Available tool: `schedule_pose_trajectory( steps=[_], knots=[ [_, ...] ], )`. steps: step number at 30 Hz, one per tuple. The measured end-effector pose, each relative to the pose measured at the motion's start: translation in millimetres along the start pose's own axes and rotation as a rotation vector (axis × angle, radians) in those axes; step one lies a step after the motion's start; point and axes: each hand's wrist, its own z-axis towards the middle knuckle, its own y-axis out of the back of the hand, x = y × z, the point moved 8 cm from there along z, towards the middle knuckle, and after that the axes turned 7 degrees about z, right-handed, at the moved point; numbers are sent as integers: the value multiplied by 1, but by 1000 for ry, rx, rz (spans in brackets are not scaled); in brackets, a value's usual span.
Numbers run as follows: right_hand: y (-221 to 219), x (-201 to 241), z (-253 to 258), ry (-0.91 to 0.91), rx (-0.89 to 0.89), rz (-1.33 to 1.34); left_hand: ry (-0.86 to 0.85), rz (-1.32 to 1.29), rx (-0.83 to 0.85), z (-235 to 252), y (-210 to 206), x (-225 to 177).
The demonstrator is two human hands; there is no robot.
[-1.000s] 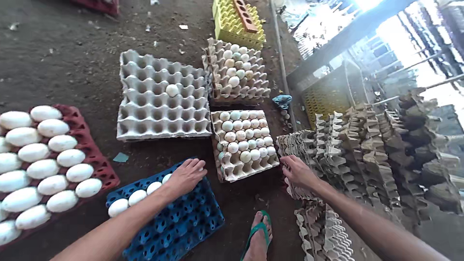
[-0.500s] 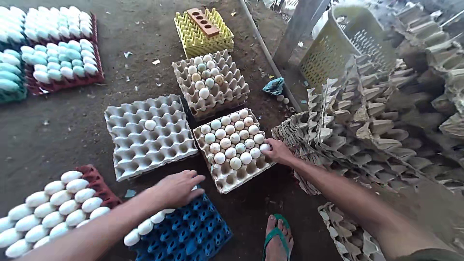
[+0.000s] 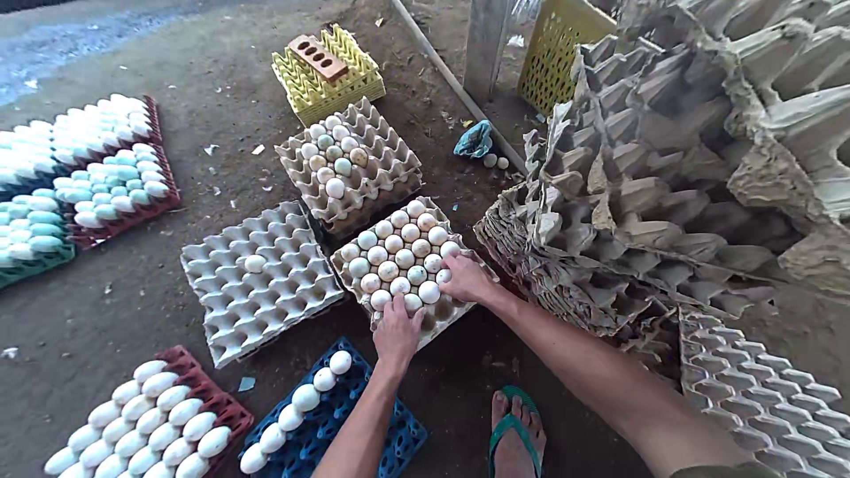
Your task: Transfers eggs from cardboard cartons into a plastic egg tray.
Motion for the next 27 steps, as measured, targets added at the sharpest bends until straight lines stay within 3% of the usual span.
schedule_pose_trajectory(
  steps=[2, 4, 9, 12, 13, 15, 18, 20, 23, 27],
  knots=[
    [1, -4, -1, 26, -17, 25, -62, -73, -31, 3, -1, 7],
    [2, -8, -3, 50, -12, 80, -133, -321, -98, 3, 1, 19],
    [-2, 5, -22, 117, 43, 176, -66, -1500, 46, -14, 10, 56],
    [-11, 14, -23, 82, -3, 33, -38, -1838, 135, -10, 25, 73],
    [-14, 17, -22, 53, -1, -33, 40, -1816, 123, -5, 29, 78],
    [-20, 25, -20, -4, 4, -160, 223, -1472, 18, 7, 35, 91],
    [-27, 29, -16, -48, -15, -249, 177, -546, -66, 28, 44, 91],
    [-28, 28, -15, -49, -29, -237, 144, -198, 4, 32, 42, 74],
    [-26, 21, -14, -33, -34, -163, 180, 54, 33, 31, 38, 52],
    [-17, 3, -17, -24, -145, 118, 121, 124, 29, 29, 35, 43]
  ],
)
